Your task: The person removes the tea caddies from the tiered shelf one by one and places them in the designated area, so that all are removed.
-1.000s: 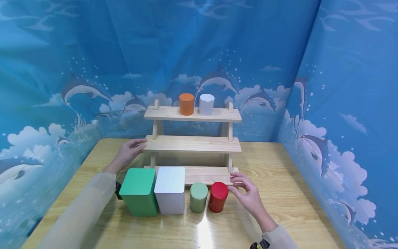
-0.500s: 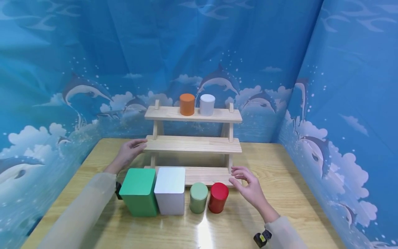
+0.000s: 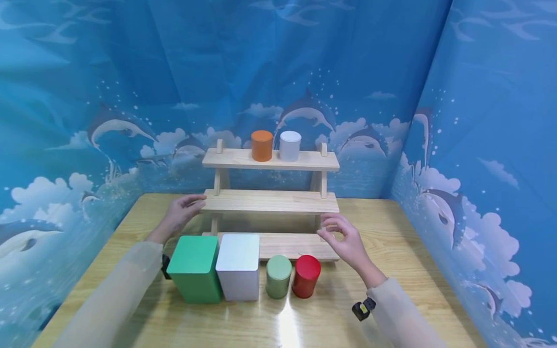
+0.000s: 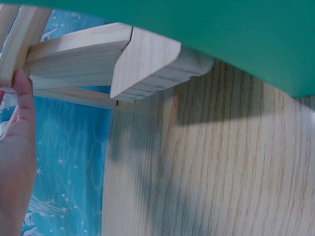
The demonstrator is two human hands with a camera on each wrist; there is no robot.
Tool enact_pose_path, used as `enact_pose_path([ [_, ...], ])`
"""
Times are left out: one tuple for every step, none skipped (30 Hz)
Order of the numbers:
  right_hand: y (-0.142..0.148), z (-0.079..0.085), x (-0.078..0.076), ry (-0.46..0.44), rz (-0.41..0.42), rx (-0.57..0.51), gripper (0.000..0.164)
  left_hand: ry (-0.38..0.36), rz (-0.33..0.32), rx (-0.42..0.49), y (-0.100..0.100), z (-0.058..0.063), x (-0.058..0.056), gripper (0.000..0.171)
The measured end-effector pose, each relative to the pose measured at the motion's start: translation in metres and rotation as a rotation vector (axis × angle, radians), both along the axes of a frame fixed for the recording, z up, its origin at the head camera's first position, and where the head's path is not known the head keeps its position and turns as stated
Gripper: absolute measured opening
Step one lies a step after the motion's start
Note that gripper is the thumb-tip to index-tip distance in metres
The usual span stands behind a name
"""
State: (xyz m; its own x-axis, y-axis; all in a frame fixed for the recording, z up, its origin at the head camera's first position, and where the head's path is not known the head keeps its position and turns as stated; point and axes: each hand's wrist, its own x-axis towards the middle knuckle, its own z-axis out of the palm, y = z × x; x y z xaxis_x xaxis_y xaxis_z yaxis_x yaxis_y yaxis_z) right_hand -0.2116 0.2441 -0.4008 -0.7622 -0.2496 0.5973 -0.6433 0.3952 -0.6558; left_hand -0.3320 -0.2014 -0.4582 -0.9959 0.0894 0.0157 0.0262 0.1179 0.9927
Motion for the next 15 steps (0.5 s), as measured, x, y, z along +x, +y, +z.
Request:
enact_pose_path([
  [-0.001,0.001,-0.002,-0.004,0.002,-0.001,0.017,0.003,0.000,0.001,0.000,0.000,0.000,0.051],
  [-0.002,0.003,-0.003,-0.009,0.006,-0.002,0.017,0.004,0.001,0.003,0.000,0.000,0.000,0.050],
  [-0.003,0.005,-0.005,-0.009,0.009,0.003,0.017,0.005,0.001,0.003,0.000,0.000,0.001,0.049],
  [-0.005,0.007,-0.007,-0.009,0.009,0.010,0.016,0.008,0.001,0.004,0.000,0.001,0.001,0.048],
  [-0.006,0.009,-0.009,-0.009,0.012,0.014,0.016,0.009,0.002,0.001,0.000,0.001,0.001,0.048],
  [-0.007,0.011,-0.011,-0.010,0.014,0.017,0.015,0.009,0.004,0.001,0.000,0.000,0.001,0.047],
  [-0.008,0.012,-0.013,-0.011,0.015,0.016,0.015,0.008,0.006,-0.001,0.000,0.000,0.000,0.047],
  [-0.009,0.014,-0.016,-0.013,0.016,0.015,0.015,0.007,0.007,-0.004,0.000,0.000,0.000,0.047],
  [-0.010,0.016,-0.018,-0.019,0.021,0.008,0.015,0.006,0.008,-0.008,0.000,-0.001,0.000,0.048],
  [-0.011,0.017,-0.021,-0.025,0.023,0.000,0.016,0.007,0.009,-0.013,0.000,-0.001,0.000,0.048],
  [-0.012,0.019,-0.023,-0.035,0.024,-0.008,0.016,0.007,0.011,-0.015,0.000,-0.001,0.000,0.048],
  [-0.013,0.020,-0.025,-0.042,0.021,-0.013,0.016,0.007,0.012,-0.015,0.000,-0.001,0.000,0.048],
  [-0.014,0.022,-0.027,-0.051,0.018,-0.019,0.016,0.008,0.011,-0.013,0.000,-0.001,0.000,0.048],
  [-0.016,0.023,-0.030,-0.062,0.016,-0.024,0.016,0.012,0.011,-0.011,0.000,-0.001,0.000,0.048],
  [-0.017,0.025,-0.032,-0.070,0.009,-0.026,0.016,0.017,0.011,-0.008,-0.001,-0.001,0.000,0.048],
])
